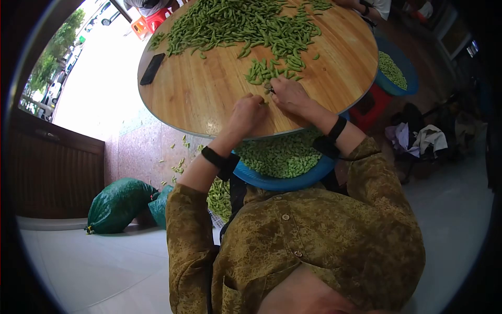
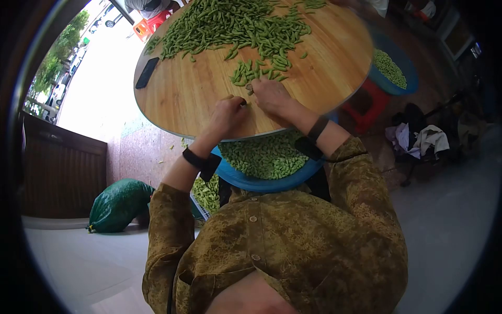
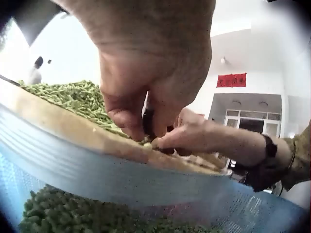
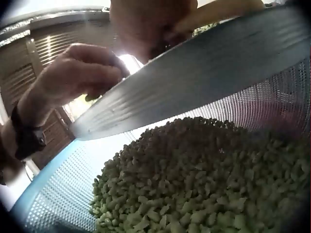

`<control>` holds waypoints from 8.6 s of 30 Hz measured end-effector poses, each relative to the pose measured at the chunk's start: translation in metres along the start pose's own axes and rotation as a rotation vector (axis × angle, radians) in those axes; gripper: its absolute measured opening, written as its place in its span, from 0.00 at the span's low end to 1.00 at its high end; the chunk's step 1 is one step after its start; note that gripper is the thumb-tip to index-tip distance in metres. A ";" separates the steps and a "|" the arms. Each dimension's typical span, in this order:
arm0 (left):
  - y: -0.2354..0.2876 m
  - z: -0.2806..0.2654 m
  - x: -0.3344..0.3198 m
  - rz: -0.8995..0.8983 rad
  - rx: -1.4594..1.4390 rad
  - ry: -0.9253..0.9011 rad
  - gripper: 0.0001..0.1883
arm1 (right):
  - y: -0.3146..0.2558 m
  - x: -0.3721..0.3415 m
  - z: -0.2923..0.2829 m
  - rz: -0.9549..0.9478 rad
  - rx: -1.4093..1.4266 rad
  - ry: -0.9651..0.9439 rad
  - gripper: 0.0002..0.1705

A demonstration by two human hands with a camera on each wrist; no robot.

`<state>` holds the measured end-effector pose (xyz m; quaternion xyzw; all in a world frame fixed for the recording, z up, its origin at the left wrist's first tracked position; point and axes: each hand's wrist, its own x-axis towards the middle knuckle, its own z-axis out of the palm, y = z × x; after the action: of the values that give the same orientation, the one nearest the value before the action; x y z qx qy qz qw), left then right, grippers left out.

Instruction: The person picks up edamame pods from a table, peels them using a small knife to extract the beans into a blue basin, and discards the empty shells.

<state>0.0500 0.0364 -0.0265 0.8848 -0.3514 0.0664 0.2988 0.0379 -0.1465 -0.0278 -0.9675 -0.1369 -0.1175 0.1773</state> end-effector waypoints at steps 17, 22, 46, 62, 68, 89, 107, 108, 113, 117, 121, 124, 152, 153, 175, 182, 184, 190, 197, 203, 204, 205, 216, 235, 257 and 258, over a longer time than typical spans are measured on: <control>0.050 -0.013 -0.024 -0.505 -0.918 -0.188 0.07 | -0.026 -0.098 -0.043 0.406 1.304 -0.248 0.12; 0.057 -0.002 -0.034 -0.568 -1.185 -0.140 0.07 | -0.028 -0.103 -0.027 0.294 1.670 -0.291 0.10; 0.049 0.007 -0.042 -0.663 -1.674 -0.297 0.03 | -0.043 -0.111 -0.049 0.163 1.298 -0.151 0.12; 0.024 -0.102 -0.090 -0.028 0.161 -0.561 0.04 | -0.020 -0.108 -0.040 0.408 1.324 -0.178 0.09; -0.006 -0.051 0.002 0.156 0.029 -0.105 0.07 | -0.027 -0.106 -0.023 0.473 1.475 -0.217 0.18; 0.031 -0.012 0.005 -0.367 -0.790 -0.203 0.06 | -0.035 -0.101 -0.029 0.489 1.898 -0.109 0.10; 0.048 -0.008 -0.023 -0.568 -1.233 -0.115 0.07 | -0.041 -0.106 -0.028 0.375 1.843 -0.204 0.19; 0.049 -0.007 -0.024 -0.549 -1.259 -0.094 0.07 | -0.041 -0.106 -0.027 0.375 1.842 -0.204 0.19; 0.045 -0.007 -0.026 -0.526 -1.288 -0.128 0.05 | -0.040 -0.107 -0.024 0.352 1.714 -0.117 0.18; 0.034 -0.005 -0.026 -0.532 -1.700 -0.361 0.04 | -0.038 -0.106 -0.034 0.381 1.876 -0.195 0.16; 0.038 -0.001 -0.028 -0.589 -1.767 -0.415 0.07 | -0.031 -0.108 -0.035 0.472 2.091 -0.317 0.12; 0.047 -0.004 -0.029 -0.374 -0.976 -0.148 0.09 | -0.030 -0.111 -0.036 0.518 2.105 -0.336 0.12; 0.068 0.011 -0.028 -0.507 -1.230 -0.115 0.09 | -0.053 -0.124 -0.035 0.236 0.903 0.124 0.09; 0.069 0.013 -0.027 -0.521 -1.232 -0.132 0.08 | -0.051 -0.124 -0.032 0.216 0.907 0.123 0.09; 0.064 0.044 -0.027 -0.554 -1.221 -0.086 0.06 | -0.043 -0.124 -0.030 -0.026 0.490 0.218 0.06; 0.062 0.042 -0.035 -0.255 -1.047 -0.093 0.05 | -0.042 -0.129 -0.047 0.244 0.861 0.070 0.07; 0.079 0.026 -0.037 -0.309 -1.098 -0.073 0.04 | -0.048 -0.127 -0.052 0.289 0.971 0.102 0.06; 0.070 0.038 -0.043 -0.297 -1.095 -0.043 0.08 | -0.041 -0.123 -0.055 0.392 1.056 0.081 0.06; 0.085 0.022 -0.055 -0.213 -0.982 -0.157 0.11 | -0.018 -0.125 -0.031 0.280 0.979 0.059 0.07; 0.079 0.025 -0.058 0.187 -0.549 0.064 0.11 | -0.022 -0.122 -0.067 0.740 1.588 -0.319 0.08; 0.079 0.024 -0.059 0.186 -0.550 0.061 0.11 | -0.023 -0.123 -0.067 0.742 1.590 -0.317 0.08; 0.080 0.022 -0.059 0.189 -0.563 0.052 0.10 | -0.026 -0.123 -0.068 0.738 1.582 -0.297 0.08; 0.081 0.005 -0.049 0.734 -0.327 0.125 0.06 | -0.011 -0.127 -0.064 0.767 1.752 -0.477 0.08; 0.074 -0.027 -0.079 0.066 -0.474 -0.022 0.06 | -0.046 -0.116 -0.052 0.547 1.582 -0.344 0.06; -0.012 0.008 0.043 0.306 0.057 -0.045 0.06 | -0.023 -0.120 -0.025 0.579 1.705 -0.208 0.15; -0.001 0.004 0.040 0.315 0.057 -0.052 0.06 | -0.020 -0.118 -0.024 0.576 1.751 -0.154 0.16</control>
<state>0.0801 0.0116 -0.0177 0.8282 -0.4914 0.0996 0.2506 -0.0826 -0.1638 -0.0321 -0.4901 0.0577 0.1413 0.8582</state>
